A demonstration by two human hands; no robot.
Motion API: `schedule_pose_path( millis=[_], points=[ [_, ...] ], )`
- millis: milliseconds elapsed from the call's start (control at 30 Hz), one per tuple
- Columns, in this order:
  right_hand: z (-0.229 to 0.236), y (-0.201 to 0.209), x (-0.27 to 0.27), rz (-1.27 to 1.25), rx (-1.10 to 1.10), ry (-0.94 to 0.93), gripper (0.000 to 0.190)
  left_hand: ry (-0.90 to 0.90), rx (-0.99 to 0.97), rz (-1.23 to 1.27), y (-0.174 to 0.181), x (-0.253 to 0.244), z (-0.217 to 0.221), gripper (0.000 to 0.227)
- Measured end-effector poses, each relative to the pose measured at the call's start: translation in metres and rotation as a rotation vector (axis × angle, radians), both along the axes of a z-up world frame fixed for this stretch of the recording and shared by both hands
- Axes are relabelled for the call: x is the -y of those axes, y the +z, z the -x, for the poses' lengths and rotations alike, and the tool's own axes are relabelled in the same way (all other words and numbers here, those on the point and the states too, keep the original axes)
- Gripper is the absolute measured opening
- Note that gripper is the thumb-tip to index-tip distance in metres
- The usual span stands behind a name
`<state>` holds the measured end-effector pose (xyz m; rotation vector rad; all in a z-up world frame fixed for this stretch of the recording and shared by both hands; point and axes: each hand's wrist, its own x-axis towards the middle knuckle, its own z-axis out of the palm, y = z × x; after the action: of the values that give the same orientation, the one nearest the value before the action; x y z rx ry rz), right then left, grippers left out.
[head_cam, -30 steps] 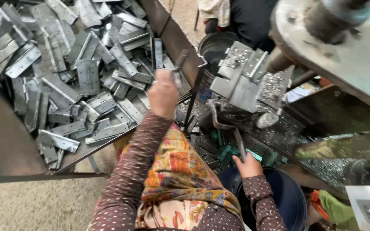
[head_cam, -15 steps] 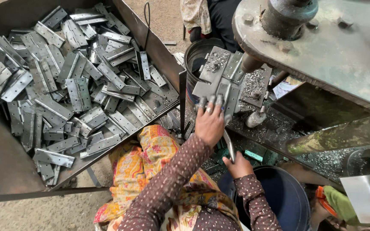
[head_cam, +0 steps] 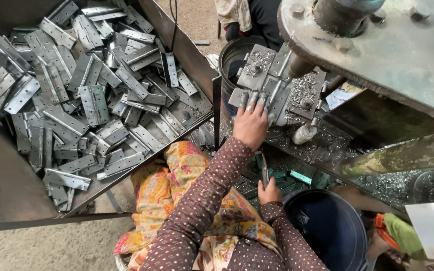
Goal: The person repeatedly picks up metal hinge pieces from a bin, places them under a drill press, and operates the machine to drill holes. The person then removes the processed pieces and returns them to the bin.
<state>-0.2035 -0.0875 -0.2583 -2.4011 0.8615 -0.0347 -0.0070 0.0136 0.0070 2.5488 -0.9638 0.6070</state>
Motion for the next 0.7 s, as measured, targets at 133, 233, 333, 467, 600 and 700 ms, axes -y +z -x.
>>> schedule_pose_path(
  millis=[133,233,333,467,600,700],
  points=[
    [-0.001,0.046,0.028,-0.059,-0.047,0.097,0.051,0.017,0.056,-0.048,0.003,0.001,0.003,0.028],
    [0.006,0.077,0.04,-0.021,-0.178,0.165,0.056,0.053,0.056,-0.145,-0.009,0.007,0.002,0.026],
    [0.009,0.077,0.037,0.017,-0.175,0.137,0.054,0.053,-0.046,-0.142,-0.019,0.022,-0.013,0.025],
    [-0.001,0.033,0.015,0.062,0.004,0.06,0.047,0.027,-0.07,-0.104,-0.019,0.023,-0.026,0.025],
    [-0.002,-0.009,0.004,0.056,0.022,0.016,0.046,0.026,-0.028,-0.02,-0.014,0.014,-0.019,0.023],
    [0.004,-0.005,0.007,0.041,0.023,0.021,0.043,0.037,0.034,0.017,-0.011,0.011,-0.015,0.021]
  ],
)
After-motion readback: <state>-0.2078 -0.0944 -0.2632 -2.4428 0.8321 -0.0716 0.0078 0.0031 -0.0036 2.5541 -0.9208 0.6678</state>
